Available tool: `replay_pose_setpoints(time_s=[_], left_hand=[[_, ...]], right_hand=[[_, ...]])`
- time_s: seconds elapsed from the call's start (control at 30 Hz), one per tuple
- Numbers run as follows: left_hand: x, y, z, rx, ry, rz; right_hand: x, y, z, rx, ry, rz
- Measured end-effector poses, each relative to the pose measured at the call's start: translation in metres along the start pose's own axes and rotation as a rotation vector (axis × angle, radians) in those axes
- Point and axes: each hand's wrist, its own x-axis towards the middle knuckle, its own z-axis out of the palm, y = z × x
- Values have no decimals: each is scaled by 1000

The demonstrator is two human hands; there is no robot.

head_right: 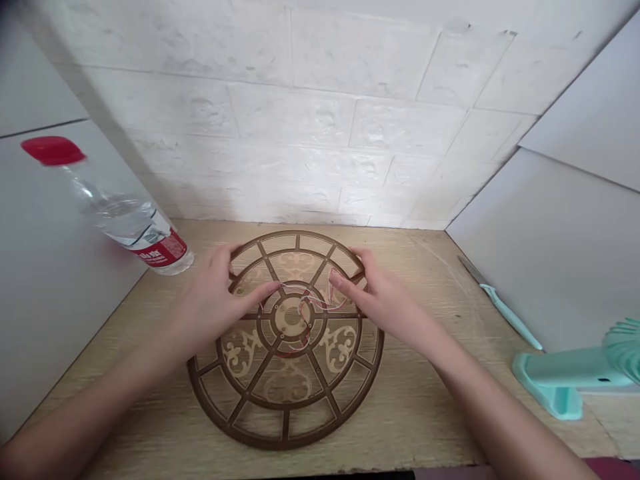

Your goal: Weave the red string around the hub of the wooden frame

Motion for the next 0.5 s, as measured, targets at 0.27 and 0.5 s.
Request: replay_pose_setpoints(time_s=[0.27, 0.5], left_hand=[[4, -3, 0, 14, -15, 20], [-5, 2, 5, 10, -96, 217]], right_hand=[[5, -5, 7, -44, 208, -168], [2, -11, 15, -126, 145, -241]])
